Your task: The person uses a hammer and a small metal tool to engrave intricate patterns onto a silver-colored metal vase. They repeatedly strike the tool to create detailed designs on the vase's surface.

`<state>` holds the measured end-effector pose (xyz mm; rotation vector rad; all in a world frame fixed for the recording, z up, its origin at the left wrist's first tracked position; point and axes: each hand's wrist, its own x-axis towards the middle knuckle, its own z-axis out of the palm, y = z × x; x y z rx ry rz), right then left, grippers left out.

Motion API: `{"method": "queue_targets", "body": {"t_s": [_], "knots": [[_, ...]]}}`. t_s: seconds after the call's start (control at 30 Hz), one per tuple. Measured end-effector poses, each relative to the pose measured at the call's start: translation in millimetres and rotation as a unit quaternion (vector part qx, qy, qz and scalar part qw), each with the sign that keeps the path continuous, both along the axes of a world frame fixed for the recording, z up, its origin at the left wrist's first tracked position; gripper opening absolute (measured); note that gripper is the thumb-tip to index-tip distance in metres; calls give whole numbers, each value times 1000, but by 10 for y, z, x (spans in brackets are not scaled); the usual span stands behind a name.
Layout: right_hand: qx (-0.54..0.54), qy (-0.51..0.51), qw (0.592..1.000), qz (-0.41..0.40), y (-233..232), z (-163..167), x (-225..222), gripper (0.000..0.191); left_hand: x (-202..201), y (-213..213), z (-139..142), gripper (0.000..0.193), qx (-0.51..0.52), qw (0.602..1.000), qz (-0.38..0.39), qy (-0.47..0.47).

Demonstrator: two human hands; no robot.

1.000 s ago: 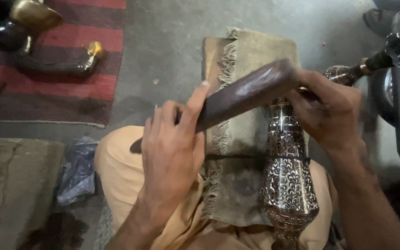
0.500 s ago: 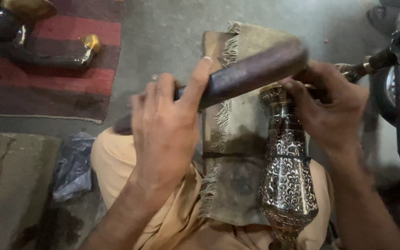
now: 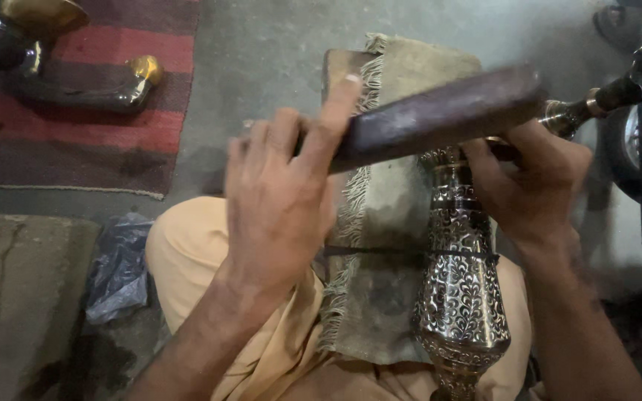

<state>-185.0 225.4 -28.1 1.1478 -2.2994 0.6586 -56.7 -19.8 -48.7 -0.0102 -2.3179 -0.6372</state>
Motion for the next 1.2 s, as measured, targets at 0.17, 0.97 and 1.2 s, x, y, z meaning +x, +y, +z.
{"method": "queue_targets", "body": {"t_s": [0.17, 0.97, 1.2], "knots": [[-7, -12, 1000, 26, 20, -5, -2, 12, -3, -3, 20, 72, -44, 998, 39, 3], [-1, -30, 999, 14, 0, 51, 14, 13, -75, -10, -127, 70, -75, 995, 69, -6], [-82, -111, 990, 27, -69, 105, 60, 14, 48, 49, -54, 74, -36, 996, 63, -59]]}}
